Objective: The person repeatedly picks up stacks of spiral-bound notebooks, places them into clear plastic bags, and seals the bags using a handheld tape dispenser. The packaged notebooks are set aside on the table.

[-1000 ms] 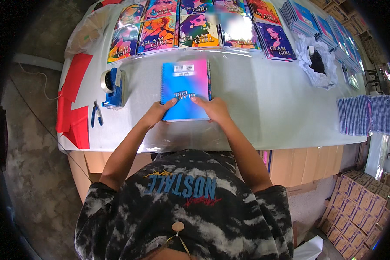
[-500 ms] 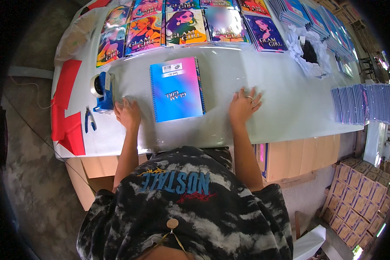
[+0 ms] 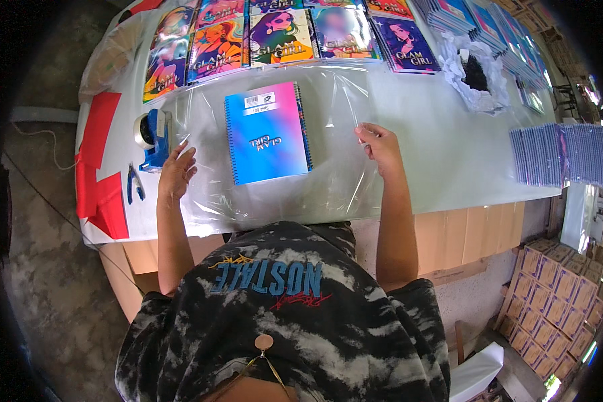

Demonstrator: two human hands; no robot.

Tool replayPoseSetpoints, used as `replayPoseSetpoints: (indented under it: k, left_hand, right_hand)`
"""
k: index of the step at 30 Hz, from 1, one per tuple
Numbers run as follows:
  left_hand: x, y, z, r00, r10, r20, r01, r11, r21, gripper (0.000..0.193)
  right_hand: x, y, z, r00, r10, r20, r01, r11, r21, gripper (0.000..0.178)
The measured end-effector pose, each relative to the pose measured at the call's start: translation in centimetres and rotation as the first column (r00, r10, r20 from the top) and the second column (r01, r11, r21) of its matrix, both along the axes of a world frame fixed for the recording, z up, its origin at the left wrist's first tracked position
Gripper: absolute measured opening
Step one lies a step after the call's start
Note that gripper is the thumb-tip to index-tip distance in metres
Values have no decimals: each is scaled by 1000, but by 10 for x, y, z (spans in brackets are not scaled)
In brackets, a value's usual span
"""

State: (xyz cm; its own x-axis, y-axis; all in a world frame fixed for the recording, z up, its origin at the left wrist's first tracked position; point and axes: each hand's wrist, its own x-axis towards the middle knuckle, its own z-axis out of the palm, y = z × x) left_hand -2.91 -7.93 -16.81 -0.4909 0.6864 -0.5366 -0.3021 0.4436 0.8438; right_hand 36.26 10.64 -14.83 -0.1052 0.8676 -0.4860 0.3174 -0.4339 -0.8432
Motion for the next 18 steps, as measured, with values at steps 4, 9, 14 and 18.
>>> replayPoseSetpoints:
  k: [4, 9, 14, 18]
  left_hand:
    - [10, -5, 32, 899, -437, 25, 437, 898, -54, 21]
    - [38, 26, 47, 772, -382, -509, 569, 772, 284, 14]
    - [79, 53, 29, 801, -409, -437, 565, 758, 327, 15]
    - [120, 63, 10, 553, -393, -735, 612, 790, 39, 14]
  right_hand:
    - [1, 14, 21, 951, 306, 42, -309, 946, 101, 24]
    - [-37, 13, 21, 794, 533, -291, -428, 831, 355, 17]
    - [-105, -24, -32, 571, 368, -734, -162, 927, 338, 13]
    - [-130, -49, -49, 687, 429, -586, -217, 891, 398, 18]
